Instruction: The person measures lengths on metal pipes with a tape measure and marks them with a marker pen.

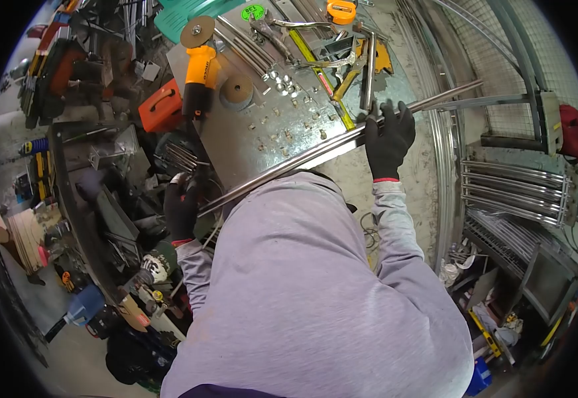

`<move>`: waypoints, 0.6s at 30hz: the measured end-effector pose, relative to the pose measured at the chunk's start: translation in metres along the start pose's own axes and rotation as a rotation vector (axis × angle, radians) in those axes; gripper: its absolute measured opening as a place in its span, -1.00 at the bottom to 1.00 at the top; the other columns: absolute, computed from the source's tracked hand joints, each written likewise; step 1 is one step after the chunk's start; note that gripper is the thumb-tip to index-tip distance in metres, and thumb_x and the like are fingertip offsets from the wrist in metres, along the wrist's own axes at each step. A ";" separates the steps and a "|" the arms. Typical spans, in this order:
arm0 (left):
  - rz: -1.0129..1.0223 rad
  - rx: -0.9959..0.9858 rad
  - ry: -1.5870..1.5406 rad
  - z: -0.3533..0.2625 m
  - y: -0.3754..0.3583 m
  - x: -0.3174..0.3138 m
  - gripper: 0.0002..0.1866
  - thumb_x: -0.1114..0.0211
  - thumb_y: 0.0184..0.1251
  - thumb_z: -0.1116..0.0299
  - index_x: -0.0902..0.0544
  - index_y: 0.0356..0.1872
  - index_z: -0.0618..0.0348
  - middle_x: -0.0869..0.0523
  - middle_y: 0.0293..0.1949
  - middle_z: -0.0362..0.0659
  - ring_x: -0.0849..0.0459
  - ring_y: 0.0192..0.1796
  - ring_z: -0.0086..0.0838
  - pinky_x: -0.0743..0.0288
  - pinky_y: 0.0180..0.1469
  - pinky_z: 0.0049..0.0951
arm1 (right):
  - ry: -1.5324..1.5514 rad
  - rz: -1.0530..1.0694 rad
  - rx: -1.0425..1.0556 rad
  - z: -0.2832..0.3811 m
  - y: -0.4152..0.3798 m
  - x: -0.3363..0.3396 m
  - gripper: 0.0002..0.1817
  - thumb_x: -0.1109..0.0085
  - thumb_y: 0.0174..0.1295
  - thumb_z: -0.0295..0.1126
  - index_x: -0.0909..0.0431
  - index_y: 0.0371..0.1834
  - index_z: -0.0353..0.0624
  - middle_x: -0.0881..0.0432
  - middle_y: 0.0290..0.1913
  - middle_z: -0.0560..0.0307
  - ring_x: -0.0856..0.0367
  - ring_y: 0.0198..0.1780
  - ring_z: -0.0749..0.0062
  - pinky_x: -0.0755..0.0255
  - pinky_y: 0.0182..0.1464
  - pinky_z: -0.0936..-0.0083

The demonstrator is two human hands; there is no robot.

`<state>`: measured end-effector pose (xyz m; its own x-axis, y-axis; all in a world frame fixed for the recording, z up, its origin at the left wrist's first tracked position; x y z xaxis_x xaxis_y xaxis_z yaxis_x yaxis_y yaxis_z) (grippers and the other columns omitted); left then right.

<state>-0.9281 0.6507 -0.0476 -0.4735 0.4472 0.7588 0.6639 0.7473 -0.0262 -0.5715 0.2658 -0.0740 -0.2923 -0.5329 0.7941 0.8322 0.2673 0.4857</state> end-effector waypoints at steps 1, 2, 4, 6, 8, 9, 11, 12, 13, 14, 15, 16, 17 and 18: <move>0.006 -0.014 0.009 -0.015 0.007 -0.005 -0.58 -0.49 0.43 0.31 -0.76 0.22 0.29 -0.86 0.11 0.06 -0.84 0.17 -0.17 -0.66 0.27 -0.26 | 0.006 -0.061 -0.043 -0.007 -0.007 -0.002 -0.52 -0.51 0.26 -0.28 -0.72 0.26 -0.06 -0.60 0.41 -0.18 -0.48 0.52 -0.17 -0.39 0.49 -0.07; -0.010 -0.102 -0.018 -0.033 0.015 -0.010 -0.57 -0.49 0.41 0.32 -0.76 0.24 0.27 -0.85 0.12 0.07 -0.83 0.18 -0.13 -0.66 0.28 -0.22 | 0.066 -0.091 -0.069 -0.014 -0.010 -0.009 -0.51 -0.51 0.25 -0.28 -0.72 0.26 -0.09 -0.57 0.43 -0.23 -0.45 0.54 -0.22 -0.36 0.52 -0.08; -0.018 -0.208 -0.036 -0.062 0.031 -0.025 -0.55 -0.50 0.39 0.33 -0.75 0.26 0.24 -0.84 0.13 0.08 -0.82 0.18 -0.09 -0.65 0.29 -0.18 | 0.071 -0.158 -0.092 -0.014 -0.013 -0.021 -0.52 -0.50 0.26 -0.29 -0.72 0.26 -0.10 -0.57 0.44 -0.23 -0.45 0.53 -0.24 -0.37 0.52 -0.09; 0.060 -0.404 0.029 -0.096 0.045 -0.045 -0.50 -0.50 0.39 0.33 -0.70 0.32 0.19 -0.80 0.16 0.10 -0.77 0.22 0.02 -0.63 0.32 -0.10 | 0.095 -0.220 -0.132 -0.012 -0.017 -0.029 -0.53 -0.45 0.28 -0.31 -0.71 0.27 -0.10 -0.54 0.48 -0.24 -0.38 0.59 -0.25 -0.27 0.59 -0.13; 0.125 -0.523 0.037 -0.138 0.056 -0.066 -0.47 -0.49 0.39 0.34 -0.66 0.37 0.17 -0.77 0.19 0.12 -0.72 0.25 0.10 -0.59 0.37 -0.03 | 0.084 -0.252 -0.175 -0.014 -0.021 -0.039 -0.53 -0.43 0.29 -0.33 -0.70 0.28 -0.08 -0.53 0.50 -0.21 -0.33 0.62 -0.23 -0.19 0.63 -0.16; 0.141 -0.575 0.012 -0.155 0.064 -0.078 -0.47 -0.49 0.41 0.34 -0.66 0.38 0.17 -0.77 0.18 0.11 -0.73 0.24 0.06 -0.61 0.34 -0.06 | 0.081 -0.268 -0.199 -0.012 -0.023 -0.045 -0.53 -0.41 0.30 -0.34 -0.70 0.30 -0.05 -0.52 0.52 -0.19 -0.28 0.66 -0.22 -0.11 0.66 -0.18; 0.237 -0.421 -0.222 -0.182 0.079 -0.101 -0.49 -0.48 0.46 0.33 -0.66 0.39 0.16 -0.79 0.17 0.04 -0.79 0.16 -0.14 -0.67 0.23 -0.22 | 0.089 -0.269 -0.240 -0.011 -0.018 -0.053 -0.53 -0.33 0.30 -0.38 -0.69 0.31 -0.02 -0.54 0.54 -0.08 -0.22 0.71 -0.17 0.01 0.70 -0.17; 0.319 -0.237 -0.532 -0.183 0.092 -0.123 -0.50 -0.45 0.48 0.32 -0.65 0.39 0.16 -0.80 0.15 -0.04 -0.81 0.09 -0.31 -0.68 0.14 -0.32 | 0.106 -0.259 -0.251 -0.012 -0.017 -0.055 -0.55 -0.29 0.30 -0.40 -0.70 0.28 -0.03 -0.55 0.52 -0.08 -0.22 0.71 -0.16 0.04 0.71 -0.17; 0.368 -0.091 -0.567 -0.183 0.107 -0.137 -0.50 -0.44 0.49 0.31 -0.65 0.40 0.16 -0.82 0.11 -0.11 -0.81 0.04 -0.37 -0.68 0.12 -0.33 | 0.119 -0.249 -0.262 -0.011 -0.016 -0.055 -0.57 -0.25 0.29 -0.42 -0.72 0.26 -0.04 -0.56 0.51 -0.08 -0.21 0.71 -0.15 0.06 0.72 -0.17; 0.331 -0.176 -0.464 -0.205 0.117 -0.140 -0.49 -0.43 0.45 0.32 -0.66 0.38 0.17 -0.83 0.08 -0.02 -0.83 0.02 -0.27 -0.70 0.11 -0.27 | 0.178 -0.267 -0.282 -0.006 -0.015 -0.052 -0.58 -0.20 0.27 -0.44 -0.75 0.20 -0.06 -0.58 0.49 -0.06 -0.20 0.72 -0.14 0.12 0.73 -0.18; 0.346 -0.189 -0.451 -0.213 0.130 -0.150 -0.49 -0.43 0.45 0.32 -0.66 0.38 0.17 -0.83 0.08 -0.02 -0.83 0.02 -0.27 -0.70 0.11 -0.27 | 0.175 -0.276 -0.303 -0.004 -0.015 -0.052 -0.58 -0.20 0.27 -0.44 -0.75 0.20 -0.06 -0.58 0.49 -0.06 -0.20 0.72 -0.14 0.12 0.73 -0.18; 0.330 -0.315 -0.278 -0.225 0.141 -0.162 -0.50 -0.43 0.41 0.32 -0.67 0.35 0.18 -0.83 0.06 0.04 -0.83 0.02 -0.18 -0.70 0.10 -0.21 | 0.184 -0.296 -0.293 -0.003 -0.016 -0.050 -0.59 -0.20 0.27 -0.44 -0.76 0.18 -0.06 -0.58 0.50 -0.05 -0.19 0.72 -0.14 0.13 0.73 -0.18; 0.314 -0.440 -0.108 -0.237 0.148 -0.174 -0.50 -0.43 0.38 0.32 -0.69 0.33 0.19 -0.82 0.04 0.09 -0.83 0.01 -0.10 -0.70 0.10 -0.14 | 0.189 -0.314 -0.283 -0.003 -0.018 -0.047 -0.60 -0.20 0.26 -0.43 -0.77 0.16 -0.07 -0.58 0.50 -0.04 -0.19 0.72 -0.14 0.13 0.73 -0.18; 0.244 -0.567 -0.001 -0.250 0.152 -0.182 -0.51 -0.44 0.33 0.28 -0.71 0.27 0.19 -0.79 0.01 0.19 -0.81 0.02 0.05 -0.69 0.09 -0.06 | 0.148 -0.288 -0.268 -0.003 -0.020 -0.045 -0.56 -0.23 0.26 -0.50 -0.72 0.23 -0.10 -0.57 0.52 -0.05 -0.18 0.73 -0.17 0.03 0.72 -0.15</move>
<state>-0.5962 0.5605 -0.0272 -0.2696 0.5733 0.7737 0.9574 0.2456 0.1516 -0.5732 0.2817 -0.1206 -0.4766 -0.6703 0.5688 0.8252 -0.1180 0.5524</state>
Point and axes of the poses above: each hand's wrist, its own y-axis towards the middle knuckle, its own x-axis out of the back of the hand, z = x × y, the point moved 4 cm from there along y, towards the middle knuckle
